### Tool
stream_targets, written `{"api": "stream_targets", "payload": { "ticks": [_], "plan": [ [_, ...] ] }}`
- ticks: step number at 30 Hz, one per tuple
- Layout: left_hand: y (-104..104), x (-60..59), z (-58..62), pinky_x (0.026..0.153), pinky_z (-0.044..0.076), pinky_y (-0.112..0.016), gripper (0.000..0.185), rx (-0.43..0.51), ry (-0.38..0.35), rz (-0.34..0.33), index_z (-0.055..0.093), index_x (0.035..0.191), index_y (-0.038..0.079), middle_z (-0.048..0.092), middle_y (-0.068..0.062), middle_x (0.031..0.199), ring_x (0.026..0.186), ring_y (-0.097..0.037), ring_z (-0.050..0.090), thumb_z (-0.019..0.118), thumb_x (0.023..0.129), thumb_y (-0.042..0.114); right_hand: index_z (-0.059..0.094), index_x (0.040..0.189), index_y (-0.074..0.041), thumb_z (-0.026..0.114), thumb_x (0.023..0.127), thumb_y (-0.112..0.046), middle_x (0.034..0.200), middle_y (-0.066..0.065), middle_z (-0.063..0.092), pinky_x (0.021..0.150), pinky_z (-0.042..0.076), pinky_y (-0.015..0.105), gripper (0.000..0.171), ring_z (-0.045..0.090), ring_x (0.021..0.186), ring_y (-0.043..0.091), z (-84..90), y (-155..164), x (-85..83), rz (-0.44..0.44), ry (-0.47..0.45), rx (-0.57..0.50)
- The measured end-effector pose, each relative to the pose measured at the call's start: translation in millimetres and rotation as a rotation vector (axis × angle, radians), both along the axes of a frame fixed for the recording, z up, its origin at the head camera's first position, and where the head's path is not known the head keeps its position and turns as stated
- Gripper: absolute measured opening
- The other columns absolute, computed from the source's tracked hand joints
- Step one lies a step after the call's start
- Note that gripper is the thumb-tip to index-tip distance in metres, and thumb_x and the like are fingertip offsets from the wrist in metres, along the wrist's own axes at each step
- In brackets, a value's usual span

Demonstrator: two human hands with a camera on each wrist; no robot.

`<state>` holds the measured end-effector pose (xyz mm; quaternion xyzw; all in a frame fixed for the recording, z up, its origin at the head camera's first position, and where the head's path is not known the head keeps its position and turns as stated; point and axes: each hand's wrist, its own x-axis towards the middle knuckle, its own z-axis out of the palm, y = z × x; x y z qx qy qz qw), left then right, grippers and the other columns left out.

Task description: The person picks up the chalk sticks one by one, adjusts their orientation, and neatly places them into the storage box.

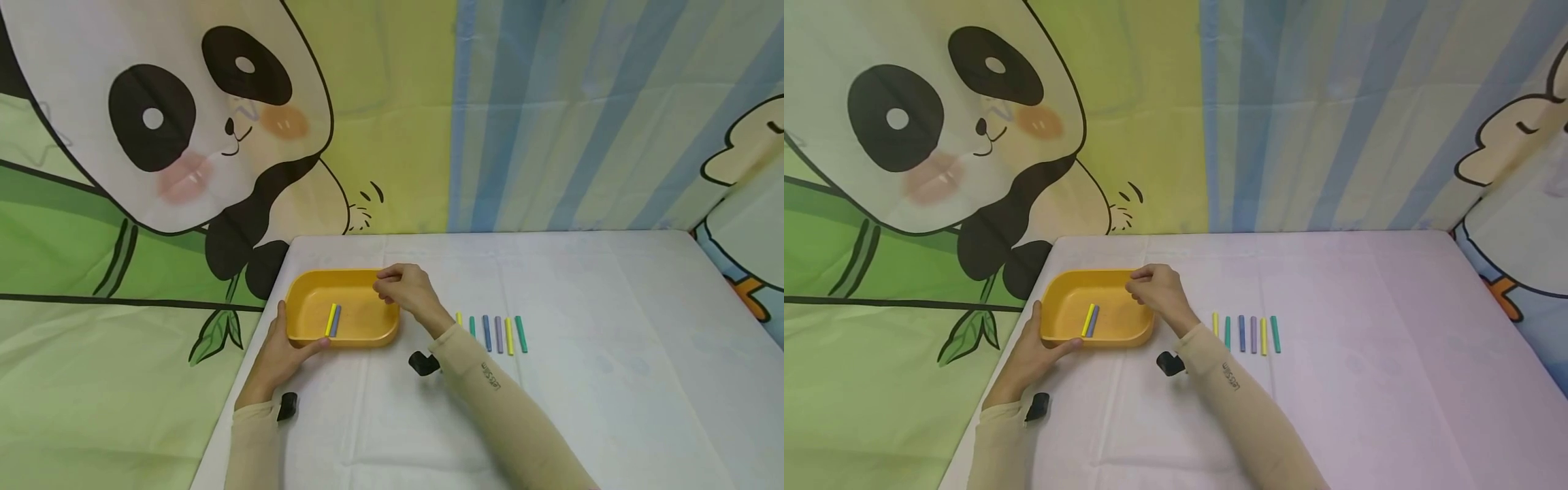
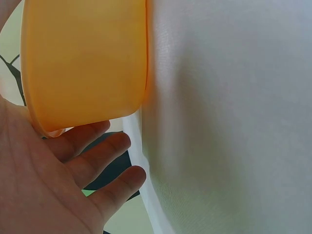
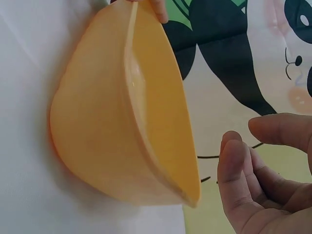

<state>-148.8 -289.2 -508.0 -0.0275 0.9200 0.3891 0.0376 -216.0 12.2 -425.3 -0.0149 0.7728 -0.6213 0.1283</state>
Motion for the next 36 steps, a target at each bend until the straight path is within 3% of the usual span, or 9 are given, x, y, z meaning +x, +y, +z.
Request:
{"api": "stream_targets", "payload": {
  "ticks": [6,12,18,24,30,36],
  "plan": [
    [1.3,-0.1,-0.2,0.118,0.02,-0.061,0.142,0.013,0.002,0.002,-0.02,0.16,0.024,0.01,-0.022,0.166,0.15,-0.038,0.019,0.082,0.072,0.067,0.07,0.116,-0.002,0.075,0.091,-0.017,0.097,0.012,0.073,0.084,0.059,0.045,0.029,0.071,0.086,0.028,-4.5,16.0,5.3,-0.031,0.001,-0.02],
    [2.1,-0.2,-1.2,0.118,0.02,-0.062,0.142,0.014,-0.001,0.005,-0.02,0.16,0.024,0.01,-0.023,0.166,0.15,-0.039,0.019,0.082,0.071,0.067,0.07,0.12,-0.003,0.075,0.091,-0.02,0.099,0.007,0.072,0.081,0.06,0.041,0.034,0.071,0.093,0.034,-14.5,37.0,12.6,-0.064,-0.015,0.024],
    [0.3,-0.2,-1.8,0.118,0.02,-0.062,0.142,0.0,0.0,0.004,-0.021,0.159,0.023,0.009,-0.023,0.166,0.15,-0.04,0.019,0.081,0.072,0.068,0.07,0.121,-0.006,0.075,0.091,-0.022,0.103,0.01,0.072,0.089,0.057,0.047,0.034,0.07,0.097,0.037,-20.5,63.3,16.1,-0.115,-0.029,0.05],
    [-0.1,-0.5,-0.6,0.118,0.02,-0.063,0.142,-0.004,-0.006,0.003,-0.022,0.159,0.023,0.009,-0.024,0.166,0.149,-0.041,0.019,0.081,0.072,0.068,0.069,0.124,-0.007,0.075,0.092,-0.024,0.105,0.01,0.071,0.086,0.058,0.042,0.038,0.07,0.094,0.031,-18.2,83.3,19.0,-0.141,-0.031,0.075],
    [-0.2,-0.7,-0.8,0.118,0.019,-0.063,0.143,0.007,-0.018,0.007,-0.022,0.159,0.024,0.008,-0.024,0.166,0.15,-0.041,0.018,0.082,0.072,0.068,0.068,0.124,-0.011,0.074,0.092,-0.027,0.108,0.009,0.071,0.093,0.053,0.051,0.036,0.069,0.1,0.037,-21.7,100.3,23.9,-0.154,-0.04,0.069],
    [-0.5,-0.7,-1.1,0.118,0.019,-0.063,0.143,0.003,-0.017,0.012,-0.021,0.16,0.022,0.008,-0.024,0.166,0.149,-0.041,0.019,0.082,0.071,0.068,0.067,0.128,-0.01,0.073,0.093,-0.03,0.111,0.011,0.07,0.094,0.053,0.051,0.041,0.068,0.103,0.038,-27.2,118.6,29.0,-0.182,-0.055,0.084]
  ]
}}
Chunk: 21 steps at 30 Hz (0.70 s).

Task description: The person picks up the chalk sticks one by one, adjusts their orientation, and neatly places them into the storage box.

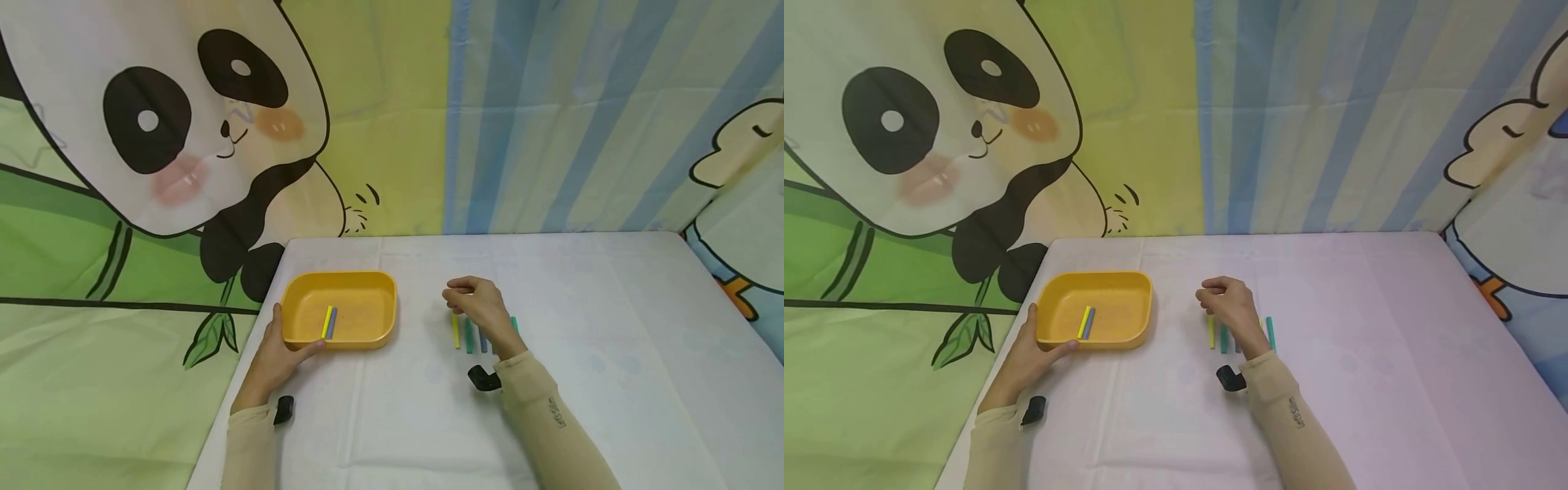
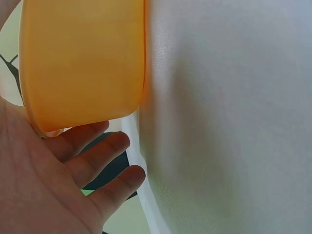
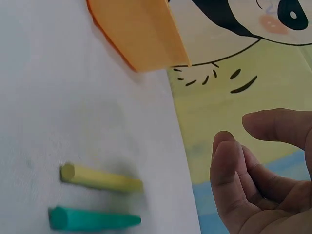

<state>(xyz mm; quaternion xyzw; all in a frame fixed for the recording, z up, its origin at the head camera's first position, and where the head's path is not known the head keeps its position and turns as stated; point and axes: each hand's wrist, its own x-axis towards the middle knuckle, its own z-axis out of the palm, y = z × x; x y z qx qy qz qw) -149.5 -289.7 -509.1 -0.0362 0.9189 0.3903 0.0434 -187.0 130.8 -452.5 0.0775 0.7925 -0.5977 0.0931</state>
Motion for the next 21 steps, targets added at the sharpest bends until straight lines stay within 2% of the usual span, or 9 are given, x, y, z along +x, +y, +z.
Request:
{"api": "stream_targets", "payload": {
  "ticks": [8,15,21],
  "plan": [
    [0.2,-0.3,-0.4,0.118,0.019,-0.063,0.142,-0.002,0.006,-0.003,-0.021,0.16,0.022,0.008,-0.023,0.166,0.15,-0.041,0.018,0.081,0.072,0.069,0.064,0.132,-0.006,0.07,0.096,-0.028,0.116,0.016,0.069,0.094,0.053,0.05,0.042,0.068,0.103,0.037,-4.9,28.1,7.6,-0.022,0.004,0.058],
    [-0.9,-0.7,-0.2,0.118,0.019,-0.064,0.142,-0.011,-0.001,0.002,-0.023,0.159,0.026,0.007,-0.023,0.166,0.15,-0.042,0.017,0.08,0.072,0.07,0.062,0.136,-0.005,0.071,0.095,-0.03,0.115,0.012,0.069,0.094,0.053,0.048,0.048,0.069,0.102,0.034,-6.8,49.0,11.3,-0.073,-0.026,0.102],
    [0.2,0.0,-0.2,0.118,0.018,-0.064,0.142,0.0,0.005,-0.004,-0.023,0.159,0.024,0.006,-0.023,0.167,0.15,-0.041,0.016,0.081,0.072,0.069,0.061,0.137,-0.004,0.069,0.096,-0.03,0.118,0.014,0.067,0.092,0.055,0.046,0.05,0.069,0.103,0.034,-8.4,64.5,15.6,-0.093,-0.009,0.133]
  ]
}}
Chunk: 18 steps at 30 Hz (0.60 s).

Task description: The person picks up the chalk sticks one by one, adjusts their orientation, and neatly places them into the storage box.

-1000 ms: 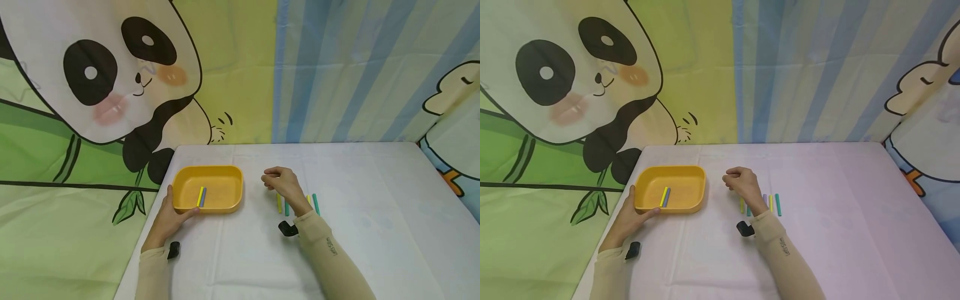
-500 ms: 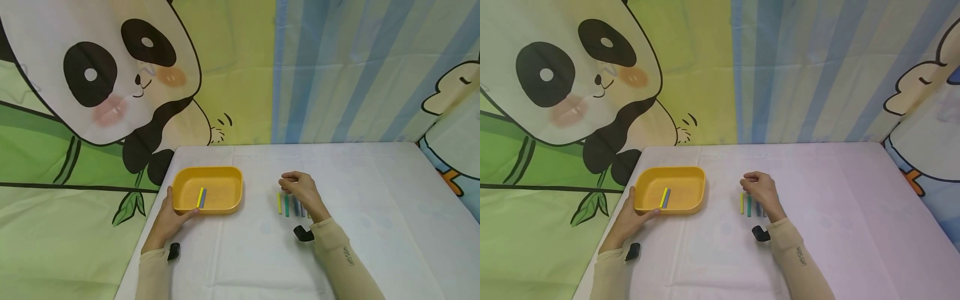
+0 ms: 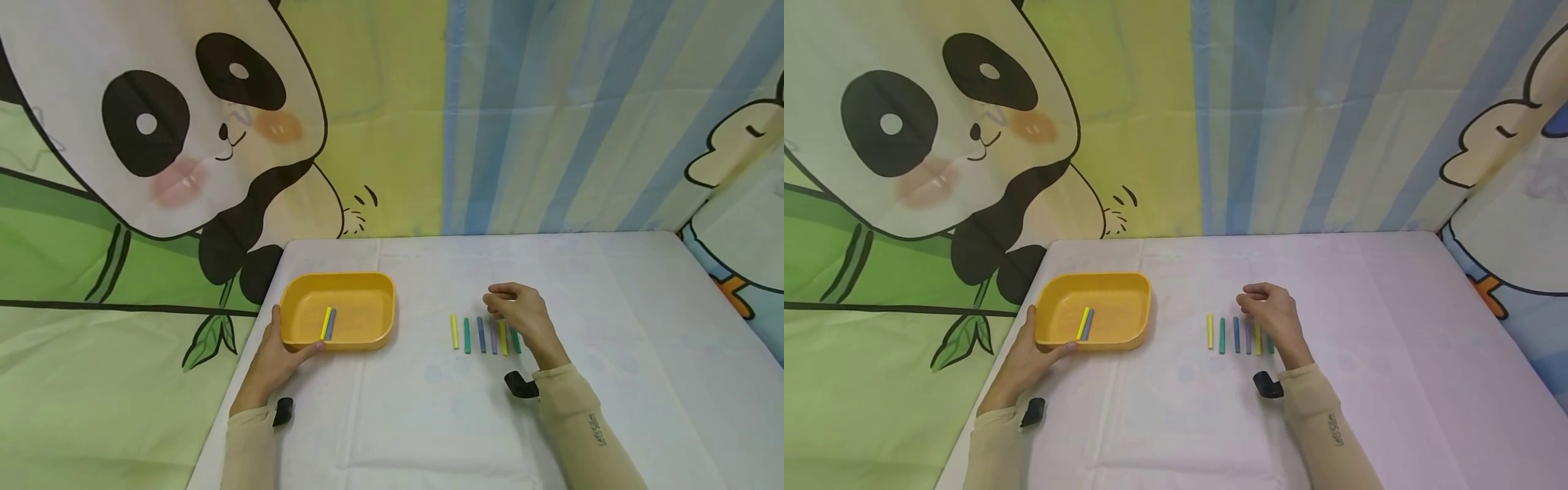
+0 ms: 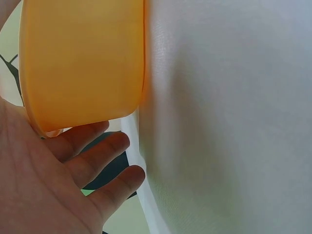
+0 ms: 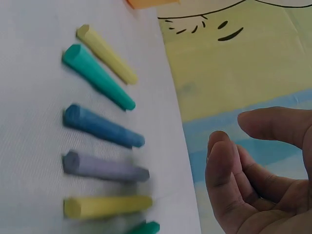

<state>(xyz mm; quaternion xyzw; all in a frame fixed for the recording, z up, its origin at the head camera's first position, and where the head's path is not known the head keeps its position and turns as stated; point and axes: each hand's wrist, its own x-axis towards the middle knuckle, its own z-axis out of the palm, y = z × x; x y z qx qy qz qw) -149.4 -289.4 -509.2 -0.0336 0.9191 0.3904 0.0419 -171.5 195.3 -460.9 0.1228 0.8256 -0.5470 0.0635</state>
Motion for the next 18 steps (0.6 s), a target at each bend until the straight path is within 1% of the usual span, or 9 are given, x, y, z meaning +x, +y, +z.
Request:
{"api": "stream_targets", "payload": {
  "ticks": [8,13,18],
  "plan": [
    [-1.0,-0.5,-0.8,0.118,0.018,-0.063,0.142,-0.003,0.008,0.001,-0.023,0.159,0.025,0.006,-0.023,0.167,0.15,-0.041,0.017,0.081,0.072,0.068,0.06,0.137,-0.002,0.068,0.097,-0.032,0.12,0.017,0.065,0.089,0.056,0.045,0.05,0.071,0.099,0.031,-5.9,22.3,13.3,-0.005,0.015,0.076],
    [-0.9,-0.4,-1.3,0.118,0.018,-0.063,0.141,0.007,0.008,0.001,-0.023,0.158,0.026,0.006,-0.022,0.167,0.151,-0.04,0.016,0.082,0.073,0.067,0.06,0.137,-0.002,0.068,0.097,-0.034,0.123,0.017,0.064,0.088,0.057,0.043,0.052,0.071,0.098,0.029,-12.5,35.0,21.8,-0.006,-0.009,0.11],
    [-0.5,0.0,-2.7,0.119,0.017,-0.062,0.141,0.019,0.015,-0.003,-0.023,0.159,0.024,0.005,-0.022,0.167,0.151,-0.039,0.015,0.082,0.073,0.065,0.061,0.136,-0.002,0.066,0.098,-0.035,0.123,0.018,0.065,0.084,0.054,0.04,0.05,0.071,0.094,0.024,-19.1,42.4,29.4,0.007,-0.021,0.187]
  ]
}}
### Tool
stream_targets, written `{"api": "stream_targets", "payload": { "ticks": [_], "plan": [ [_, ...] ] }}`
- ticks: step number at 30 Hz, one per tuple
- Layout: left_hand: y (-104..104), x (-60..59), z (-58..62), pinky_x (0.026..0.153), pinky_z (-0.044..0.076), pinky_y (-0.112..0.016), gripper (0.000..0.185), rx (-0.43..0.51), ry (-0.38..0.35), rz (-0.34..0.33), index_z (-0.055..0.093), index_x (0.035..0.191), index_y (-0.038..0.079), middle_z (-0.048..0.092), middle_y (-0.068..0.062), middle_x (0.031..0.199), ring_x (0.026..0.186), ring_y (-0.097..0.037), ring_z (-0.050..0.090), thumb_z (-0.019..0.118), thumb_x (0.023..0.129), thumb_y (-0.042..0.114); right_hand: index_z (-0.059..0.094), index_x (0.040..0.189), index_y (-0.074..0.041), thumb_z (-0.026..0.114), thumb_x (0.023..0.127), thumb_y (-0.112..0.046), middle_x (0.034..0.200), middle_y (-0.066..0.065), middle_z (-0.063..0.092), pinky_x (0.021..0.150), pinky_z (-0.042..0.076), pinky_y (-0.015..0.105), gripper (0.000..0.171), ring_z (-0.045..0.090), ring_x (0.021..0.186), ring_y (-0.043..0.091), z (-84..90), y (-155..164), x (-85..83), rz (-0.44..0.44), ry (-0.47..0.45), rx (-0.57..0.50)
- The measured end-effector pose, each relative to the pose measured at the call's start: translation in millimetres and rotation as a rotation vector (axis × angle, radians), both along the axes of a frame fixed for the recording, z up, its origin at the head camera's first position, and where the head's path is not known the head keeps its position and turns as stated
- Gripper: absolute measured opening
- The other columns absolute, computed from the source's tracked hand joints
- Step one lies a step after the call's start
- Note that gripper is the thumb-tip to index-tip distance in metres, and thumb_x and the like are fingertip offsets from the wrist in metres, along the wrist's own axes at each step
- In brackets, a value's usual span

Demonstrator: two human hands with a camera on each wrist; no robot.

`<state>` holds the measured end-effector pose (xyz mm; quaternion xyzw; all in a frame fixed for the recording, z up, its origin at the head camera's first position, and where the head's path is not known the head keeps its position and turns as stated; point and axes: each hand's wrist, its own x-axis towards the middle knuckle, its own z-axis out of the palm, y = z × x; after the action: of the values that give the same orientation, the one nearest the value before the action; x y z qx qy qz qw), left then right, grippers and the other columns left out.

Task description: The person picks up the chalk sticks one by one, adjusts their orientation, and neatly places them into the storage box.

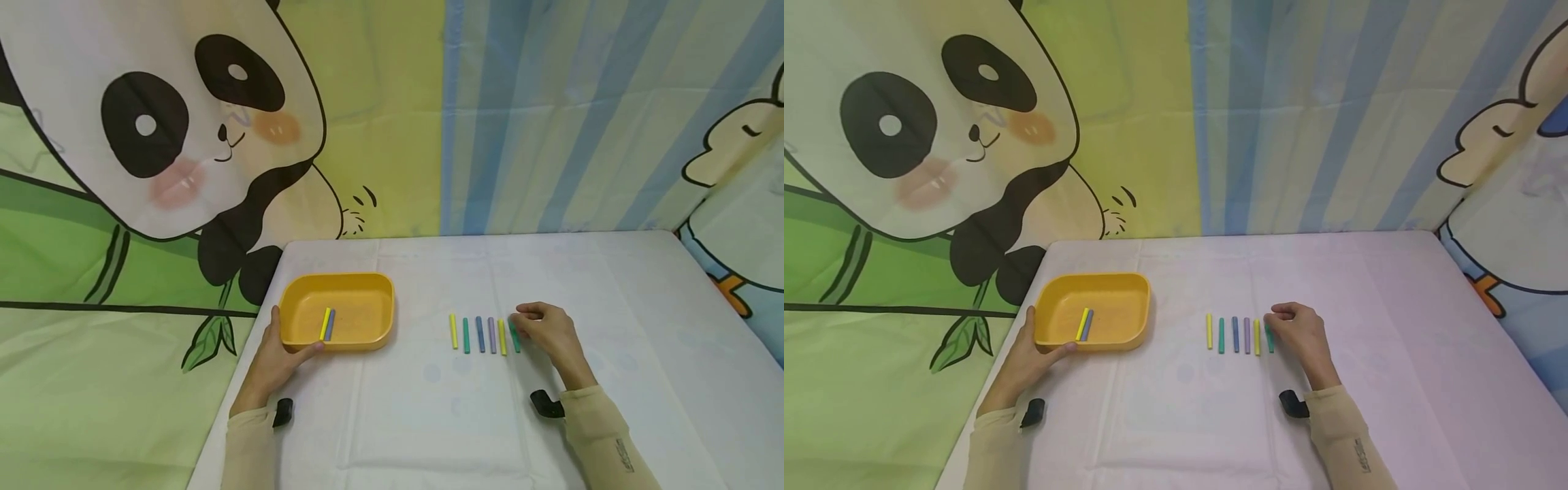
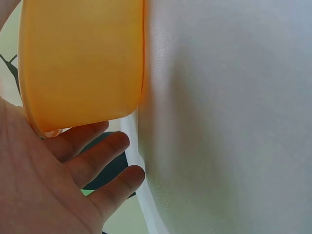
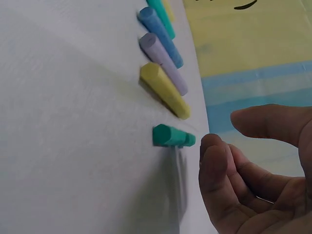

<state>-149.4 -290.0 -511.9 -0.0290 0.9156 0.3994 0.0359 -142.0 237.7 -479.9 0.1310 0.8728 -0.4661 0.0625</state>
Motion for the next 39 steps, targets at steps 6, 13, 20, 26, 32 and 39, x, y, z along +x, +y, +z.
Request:
{"api": "stream_targets", "payload": {
  "ticks": [6,13,20,26,32,39],
  "plan": [
    [0.3,-0.5,-1.0,0.119,0.017,-0.062,0.141,-0.003,-0.009,0.005,-0.023,0.159,0.025,0.005,-0.021,0.167,0.151,-0.04,0.015,0.082,0.073,0.066,0.064,0.13,0.0,0.067,0.097,-0.033,0.115,0.017,0.07,0.082,0.052,0.041,0.047,0.069,0.088,0.022,-4.2,4.0,5.6,0.015,-0.015,0.043],
    [0.8,0.5,-0.1,0.118,0.018,-0.062,0.142,-0.015,-0.019,0.012,-0.022,0.159,0.026,0.006,-0.022,0.167,0.15,-0.04,0.017,0.081,0.072,0.069,0.066,0.125,0.0,0.067,0.095,-0.032,0.111,0.016,0.072,0.084,0.054,0.044,0.044,0.07,0.088,0.021,-13.3,4.4,5.0,0.02,-0.029,0.099],
    [1.2,0.9,-0.1,0.119,0.018,-0.062,0.142,-0.013,-0.021,0.016,-0.023,0.158,0.027,0.007,-0.021,0.167,0.15,-0.039,0.018,0.081,0.072,0.069,0.066,0.123,0.003,0.069,0.094,-0.033,0.111,0.018,0.072,0.084,0.052,0.049,0.046,0.066,0.097,0.03,-14.2,2.4,5.8,0.022,-0.014,0.138],
    [1.2,0.6,-0.3,0.119,0.018,-0.062,0.142,-0.013,-0.02,0.016,-0.021,0.16,0.023,0.006,-0.021,0.167,0.15,-0.039,0.018,0.081,0.072,0.069,0.069,0.118,0.003,0.069,0.093,-0.03,0.105,0.017,0.073,0.076,0.055,0.044,0.041,0.067,0.088,0.027,-15.0,-0.8,6.3,0.018,0.006,0.171],
    [0.9,1.0,-0.8,0.118,0.018,-0.062,0.142,-0.015,-0.026,0.017,-0.021,0.16,0.024,0.005,-0.02,0.168,0.151,-0.039,0.017,0.08,0.072,0.07,0.069,0.116,0.003,0.069,0.091,-0.027,0.104,0.018,0.073,0.072,0.056,0.043,0.039,0.068,0.087,0.028,-13.7,-4.3,6.7,0.016,-0.001,0.19],
    [0.4,0.6,-0.9,0.119,0.018,-0.062,0.141,-0.016,-0.016,0.009,-0.022,0.159,0.025,0.004,-0.02,0.168,0.151,-0.039,0.015,0.08,0.073,0.069,0.069,0.115,0.003,0.068,0.091,-0.027,0.107,0.021,0.073,0.07,0.056,0.042,0.039,0.068,0.089,0.031,-13.7,-6.2,6.0,0.013,-0.014,0.222]
  ]
}}
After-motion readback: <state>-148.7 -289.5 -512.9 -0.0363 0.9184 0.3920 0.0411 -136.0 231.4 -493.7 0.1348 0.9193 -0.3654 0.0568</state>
